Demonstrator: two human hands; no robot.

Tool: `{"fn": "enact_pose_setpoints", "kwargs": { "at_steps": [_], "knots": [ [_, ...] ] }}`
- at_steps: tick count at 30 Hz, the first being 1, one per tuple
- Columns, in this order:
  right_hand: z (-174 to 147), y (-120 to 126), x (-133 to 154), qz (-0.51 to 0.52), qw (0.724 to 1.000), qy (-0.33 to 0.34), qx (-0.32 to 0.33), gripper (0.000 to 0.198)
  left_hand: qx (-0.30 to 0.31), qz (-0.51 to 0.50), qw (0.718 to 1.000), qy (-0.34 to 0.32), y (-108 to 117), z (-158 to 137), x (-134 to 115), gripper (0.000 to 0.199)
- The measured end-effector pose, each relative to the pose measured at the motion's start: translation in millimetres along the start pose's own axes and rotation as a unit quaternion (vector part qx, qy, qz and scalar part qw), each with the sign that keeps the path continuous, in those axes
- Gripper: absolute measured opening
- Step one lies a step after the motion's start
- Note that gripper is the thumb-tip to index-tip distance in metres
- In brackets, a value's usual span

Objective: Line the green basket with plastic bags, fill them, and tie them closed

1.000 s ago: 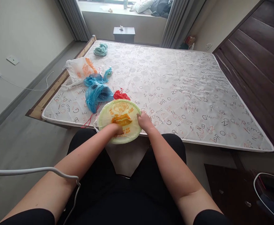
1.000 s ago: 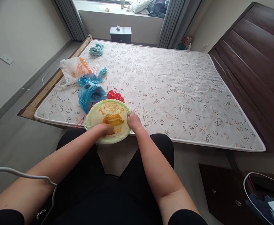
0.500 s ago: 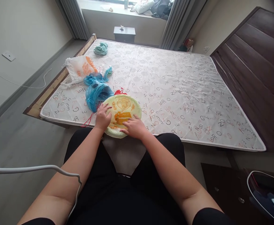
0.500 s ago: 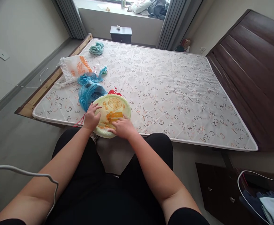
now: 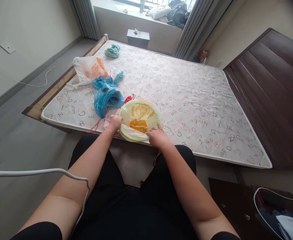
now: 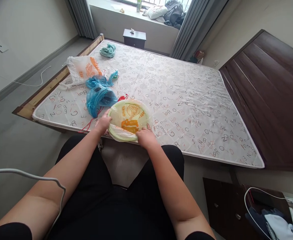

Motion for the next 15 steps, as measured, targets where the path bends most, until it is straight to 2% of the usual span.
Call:
{"fn": "enact_pose_setpoints", "kwargs": {
  "at_steps": [2, 4, 6, 8, 10, 12, 15],
  "knots": [
    [-8, 4, 9, 0.051, 0.997, 0.004, 0.051, 0.028, 0.031, -0.033, 0.999, -0.004, -10, 0, -1, 0.077],
    [-8, 12, 18, 0.135, 0.986, 0.019, 0.094, 0.036, 0.064, -0.053, 0.996, -0.038, -21, -2, -4, 0.075],
    [7, 22, 22, 0.183, 0.979, 0.032, 0.088, 0.040, 0.080, -0.052, 0.993, -0.067, -30, -5, -8, 0.073],
    [35, 29, 16, 0.136, 0.989, 0.011, 0.049, 0.038, 0.086, -0.046, 0.991, -0.092, -36, -9, -13, 0.069],
    [67, 21, 3, 0.109, 0.992, -0.029, 0.052, 0.035, 0.089, -0.042, 0.990, -0.104, -40, -12, -16, 0.065],
    [93, 4, -16, 0.131, 0.985, -0.086, 0.074, 0.035, 0.091, -0.041, 0.990, -0.102, -42, -15, -18, 0.059],
    [110, -26, -43, 0.154, 0.967, -0.157, 0.128, 0.035, 0.084, -0.042, 0.990, -0.107, -43, -19, -19, 0.056]
  ]
}}
Point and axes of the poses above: each hand's wrist, its own z-axis towards the middle knuckle, its own y-axis out of the back of the hand, x = y × z, the point moved 6 cm from there along z, towards the middle knuckle, and after that the axes turned 1 degree about x, right-handed, at the moved point
